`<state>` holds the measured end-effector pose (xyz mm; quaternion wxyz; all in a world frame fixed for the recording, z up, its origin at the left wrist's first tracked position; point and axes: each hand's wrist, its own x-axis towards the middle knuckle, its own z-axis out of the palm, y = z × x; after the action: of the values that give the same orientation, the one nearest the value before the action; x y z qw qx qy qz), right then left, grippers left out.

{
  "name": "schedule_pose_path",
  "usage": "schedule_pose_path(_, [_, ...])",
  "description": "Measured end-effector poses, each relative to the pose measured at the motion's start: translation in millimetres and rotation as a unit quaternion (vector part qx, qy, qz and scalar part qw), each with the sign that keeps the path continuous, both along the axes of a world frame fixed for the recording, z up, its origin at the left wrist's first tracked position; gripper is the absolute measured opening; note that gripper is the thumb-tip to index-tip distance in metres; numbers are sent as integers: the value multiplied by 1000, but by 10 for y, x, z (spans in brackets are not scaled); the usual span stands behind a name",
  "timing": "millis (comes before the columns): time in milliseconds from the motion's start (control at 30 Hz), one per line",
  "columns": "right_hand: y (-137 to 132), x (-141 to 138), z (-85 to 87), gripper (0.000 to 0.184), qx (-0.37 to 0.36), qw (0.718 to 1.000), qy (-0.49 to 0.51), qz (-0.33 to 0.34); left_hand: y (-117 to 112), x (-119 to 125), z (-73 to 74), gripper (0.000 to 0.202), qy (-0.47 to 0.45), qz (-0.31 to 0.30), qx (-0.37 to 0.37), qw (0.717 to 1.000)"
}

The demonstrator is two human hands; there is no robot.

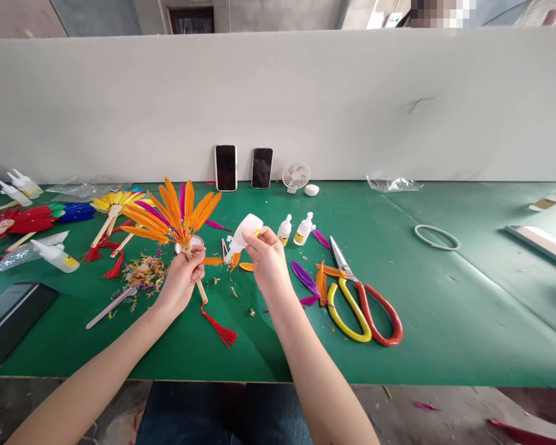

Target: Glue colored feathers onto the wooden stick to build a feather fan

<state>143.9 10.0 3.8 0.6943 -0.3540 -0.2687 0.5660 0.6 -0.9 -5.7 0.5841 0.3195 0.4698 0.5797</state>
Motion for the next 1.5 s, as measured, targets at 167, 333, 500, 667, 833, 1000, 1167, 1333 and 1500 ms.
schedule_pose_path(167, [24,9,-18,27,-7,999,41,1,10,-4,-31,14,-47,-9,-19,999])
schedule_pose_path(333, [56,42,-43,23,9,1000,26,-2,16,-18,-37,14,-75,-1,-7,997])
schedule_pose_path(500, [67,114,-26,21,2,1000,27,-13,25,-33,0,14,-70,24,5,997])
schedule_pose_path(667, [25,52,24,20,25,999,27,-14,12,-19,18,15,-40,15,11,999])
schedule_pose_path(833, [-22,-40,32,23,37,999,-10,6,0,-2,17,16,-28,16,19,999])
schedule_pose_path(1000, [-21,58,30,25,13,998,-57,-29,28,-51,28,18,-29,36,41,998])
schedule_pose_path(1167, [3,228,35,26,-37,994,-56,-84,64,-135,66,16,-28,87,75,993])
schedule_pose_path(1333, [61,278,-38,26,-71,990,-91,-76,91,-195,126,18,-40,125,102,986])
schedule_pose_path(1500, [97,88,-103,24,-98,995,-22,4,64,-159,165,20,-41,106,95,989])
